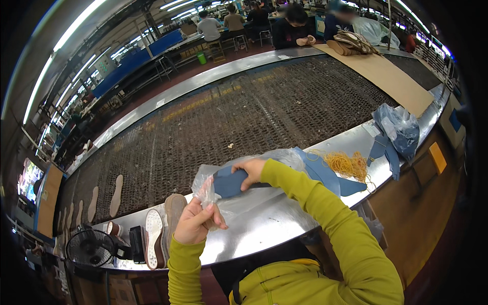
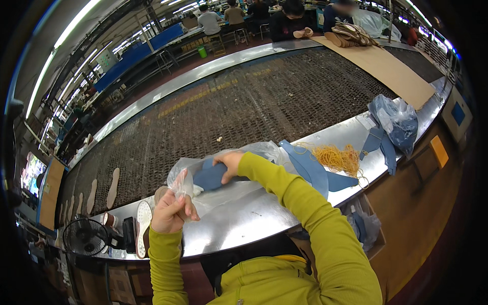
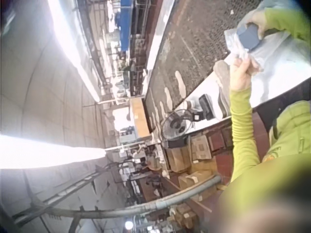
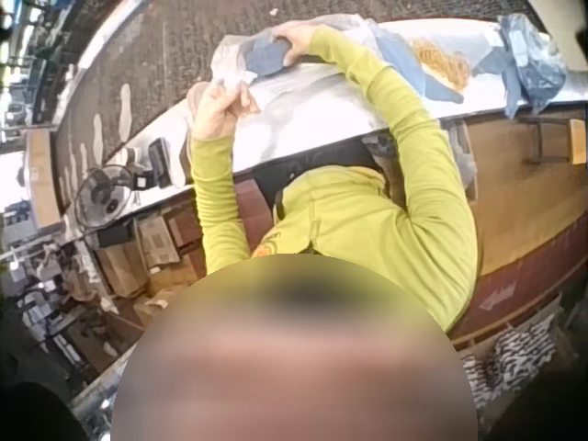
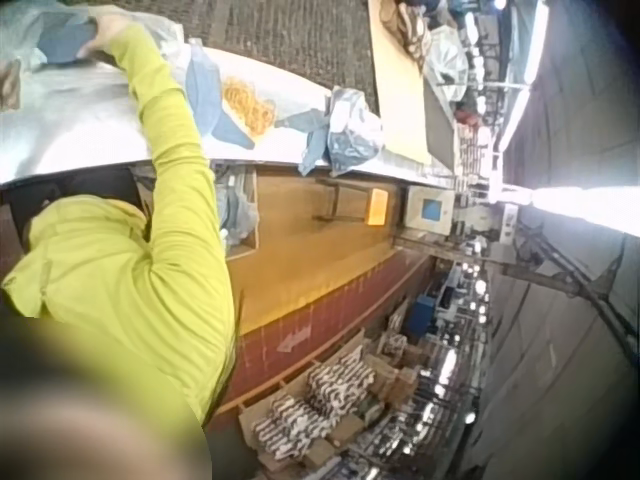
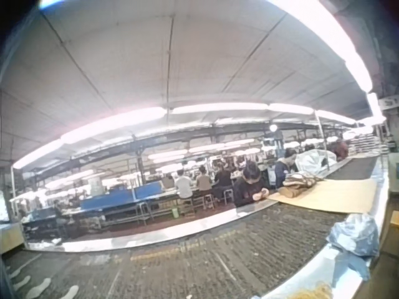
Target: The person folds blue shoe uppers and places them into clear plastic bags on a factory workbench. They then pick up brown shoe soles from a conveyor belt and stack them on the bench. The scene shows other workers in the background at a shoe manufacturing line.
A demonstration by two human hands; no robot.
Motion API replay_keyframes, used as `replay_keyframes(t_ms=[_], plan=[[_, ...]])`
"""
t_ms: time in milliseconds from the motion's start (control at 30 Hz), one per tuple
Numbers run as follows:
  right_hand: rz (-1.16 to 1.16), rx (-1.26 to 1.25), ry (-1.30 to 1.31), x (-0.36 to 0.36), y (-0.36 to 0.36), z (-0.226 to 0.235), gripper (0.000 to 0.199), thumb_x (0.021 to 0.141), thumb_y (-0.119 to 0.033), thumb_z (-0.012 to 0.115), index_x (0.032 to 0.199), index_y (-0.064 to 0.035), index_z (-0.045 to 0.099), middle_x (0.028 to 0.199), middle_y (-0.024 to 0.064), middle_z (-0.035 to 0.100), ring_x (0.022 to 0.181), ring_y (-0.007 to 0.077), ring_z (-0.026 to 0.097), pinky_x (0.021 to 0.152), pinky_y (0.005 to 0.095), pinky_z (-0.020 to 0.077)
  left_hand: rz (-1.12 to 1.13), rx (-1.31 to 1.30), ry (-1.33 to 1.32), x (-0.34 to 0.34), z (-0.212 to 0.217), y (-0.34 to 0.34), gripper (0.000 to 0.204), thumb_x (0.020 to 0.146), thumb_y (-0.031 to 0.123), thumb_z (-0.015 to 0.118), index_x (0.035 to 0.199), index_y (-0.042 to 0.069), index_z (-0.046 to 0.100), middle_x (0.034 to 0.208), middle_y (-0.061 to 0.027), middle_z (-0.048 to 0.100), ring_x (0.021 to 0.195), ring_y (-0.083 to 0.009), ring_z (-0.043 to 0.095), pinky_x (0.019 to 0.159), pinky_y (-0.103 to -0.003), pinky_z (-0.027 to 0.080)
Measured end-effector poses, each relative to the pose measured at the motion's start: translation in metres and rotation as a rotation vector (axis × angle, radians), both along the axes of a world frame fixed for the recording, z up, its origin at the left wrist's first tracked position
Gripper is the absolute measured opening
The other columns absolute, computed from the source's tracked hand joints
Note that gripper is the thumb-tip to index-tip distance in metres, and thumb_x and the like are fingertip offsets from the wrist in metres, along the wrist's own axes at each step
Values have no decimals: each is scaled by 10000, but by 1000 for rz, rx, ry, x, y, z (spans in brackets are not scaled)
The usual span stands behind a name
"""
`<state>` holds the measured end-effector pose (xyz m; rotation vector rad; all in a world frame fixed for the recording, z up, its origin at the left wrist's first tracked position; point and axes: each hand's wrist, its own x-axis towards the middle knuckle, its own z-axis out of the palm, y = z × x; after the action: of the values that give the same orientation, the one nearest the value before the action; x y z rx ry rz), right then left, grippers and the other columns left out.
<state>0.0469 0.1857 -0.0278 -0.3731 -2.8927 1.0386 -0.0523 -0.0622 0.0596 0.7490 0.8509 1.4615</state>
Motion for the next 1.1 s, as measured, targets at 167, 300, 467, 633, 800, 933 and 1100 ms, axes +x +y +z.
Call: replay_keyframes(t_ms=[167,300,467,633,800,933,1100], plan=[[-294,258,9,-30,2,-12,632,640,-314,806,1194,-117,574,1166,146,596,1153,307,502,1008,411,324,18,-12,35,5,-5,5,608,948,84,460,1467,77,144,687,-87,591,664,-225,639,716,-375,541],[-310,323,-3,-27,-8,-23,610,709,-422,745,1196,-97,574,1207,154,572,1224,303,433,1020,436,302,116,-46,-34,0,-12,10,538,962,139,419,1432,-9,202,623,-66,558,626,-229,635,709,-370,556],[-200,215,-160,-24,1,-15,677,774,-577,608,1217,-68,560,1261,157,535,1245,288,423,1031,469,302,-1,-22,-117,0,-11,24,400,984,192,377,1277,-79,415,607,-58,577,674,-221,647,856,-411,508],[-194,263,-208,-24,-2,-20,788,783,-660,522,1267,-38,515,1328,177,480,1291,298,380,1077,474,254,55,53,-351,2,8,36,394,998,215,367,1021,-99,605,940,-170,685,952,-303,645,956,-420,455],[-254,370,-156,-8,-32,7,672,860,-545,509,1291,-31,473,1305,182,495,1260,320,411,1037,476,299,37,169,-260,-3,26,28,426,991,187,350,1321,-80,389,795,-61,675,941,-269,651,989,-476,416],[-209,241,-419,33,-50,71,515,898,-403,537,1229,-10,509,1216,197,556,1135,340,529,943,449,419,31,299,-263,-13,41,14,397,995,181,345,1291,-67,439,868,-138,681,938,-335,653,940,-535,466],[-105,598,68,92,-28,134,347,886,-204,570,1168,-2,564,1229,184,558,1159,335,517,978,397,418,113,366,-98,-14,55,10,415,1003,186,322,1329,-65,375,916,-148,653,913,-307,659,844,-534,533]])
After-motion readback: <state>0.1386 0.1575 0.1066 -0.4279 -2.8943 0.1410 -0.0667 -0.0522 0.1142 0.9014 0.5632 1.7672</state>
